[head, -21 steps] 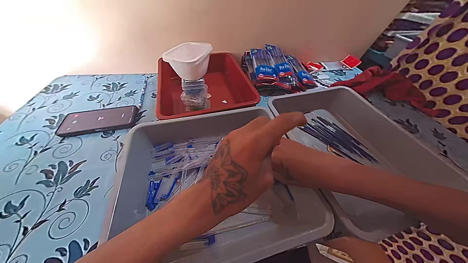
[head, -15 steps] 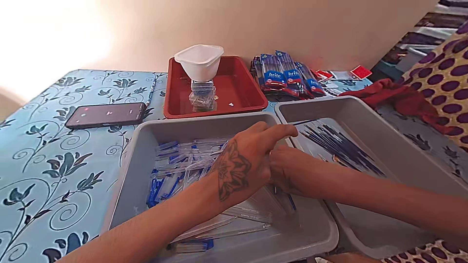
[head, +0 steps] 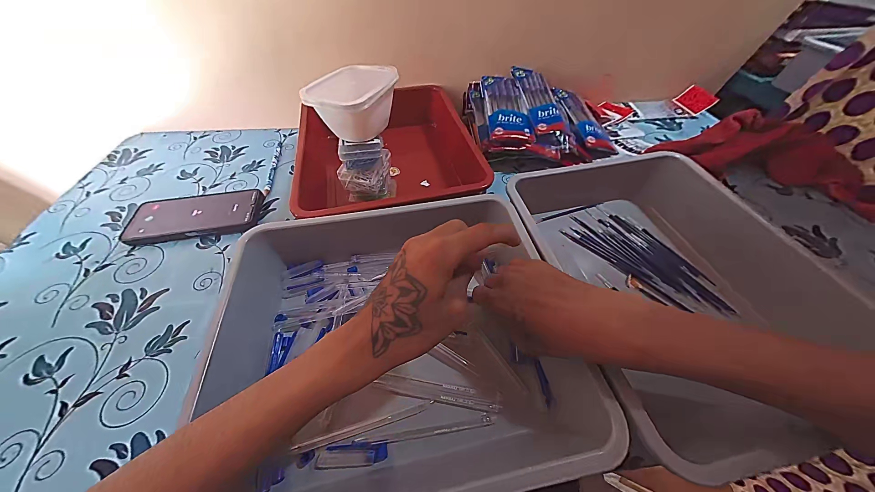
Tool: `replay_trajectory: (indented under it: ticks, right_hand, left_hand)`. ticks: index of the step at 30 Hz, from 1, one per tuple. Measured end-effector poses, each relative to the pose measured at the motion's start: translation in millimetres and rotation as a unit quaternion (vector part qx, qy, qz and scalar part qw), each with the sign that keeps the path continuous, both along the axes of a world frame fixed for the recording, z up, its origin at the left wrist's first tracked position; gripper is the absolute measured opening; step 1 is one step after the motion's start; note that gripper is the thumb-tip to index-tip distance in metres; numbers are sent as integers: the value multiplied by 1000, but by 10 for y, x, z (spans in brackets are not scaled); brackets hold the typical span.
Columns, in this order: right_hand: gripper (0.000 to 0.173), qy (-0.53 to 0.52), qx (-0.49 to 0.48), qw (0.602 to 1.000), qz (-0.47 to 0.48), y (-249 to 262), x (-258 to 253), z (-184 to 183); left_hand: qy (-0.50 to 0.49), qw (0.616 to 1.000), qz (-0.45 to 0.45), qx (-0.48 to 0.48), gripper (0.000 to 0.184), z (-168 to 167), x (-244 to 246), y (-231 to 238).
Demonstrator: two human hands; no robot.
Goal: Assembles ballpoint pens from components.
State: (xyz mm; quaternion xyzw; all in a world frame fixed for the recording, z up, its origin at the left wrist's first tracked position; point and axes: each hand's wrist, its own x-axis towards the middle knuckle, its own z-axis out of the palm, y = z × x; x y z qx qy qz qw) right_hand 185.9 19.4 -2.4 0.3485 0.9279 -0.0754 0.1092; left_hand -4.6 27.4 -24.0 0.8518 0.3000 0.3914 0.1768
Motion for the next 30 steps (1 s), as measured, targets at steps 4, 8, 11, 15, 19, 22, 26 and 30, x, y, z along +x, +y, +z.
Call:
replay_trajectory:
  ticks: [4,8,11,15,19,22,26,30]
  right_hand:
    - [6,183,17,983,-1,71,193,132]
    - [15,305,18,951,-53,108,192,324]
    - [12,344,-60,926,-145,170,167,337]
    - [12,431,-67,885,-165,292,160,174]
    - [12,483,-90,851,-185,296,140,64]
    - [12,511,-121,830,-187,286,122,-22]
    - [12,539,-109,814,-190,277,105,-77]
    - [13,552,-101,806,-186,280,115,-101]
  left_hand:
    - [-53,997,9,-59,18,-15,-50,10]
    - [-85,991,18,-98,17,34,-126,37]
    - [-74,992,39,-96,17,94,-125,53]
    - [-11,995,70,-64,16,34,-121,112]
    - [-6,994,75,-83,12,-46,-98,145]
    - [-6,991,79,-105,10,-15,-74,107]
    - [-10,991,81,-105,8,-6,-84,108]
    - [-22,990,76,-116,10,-48,-82,166]
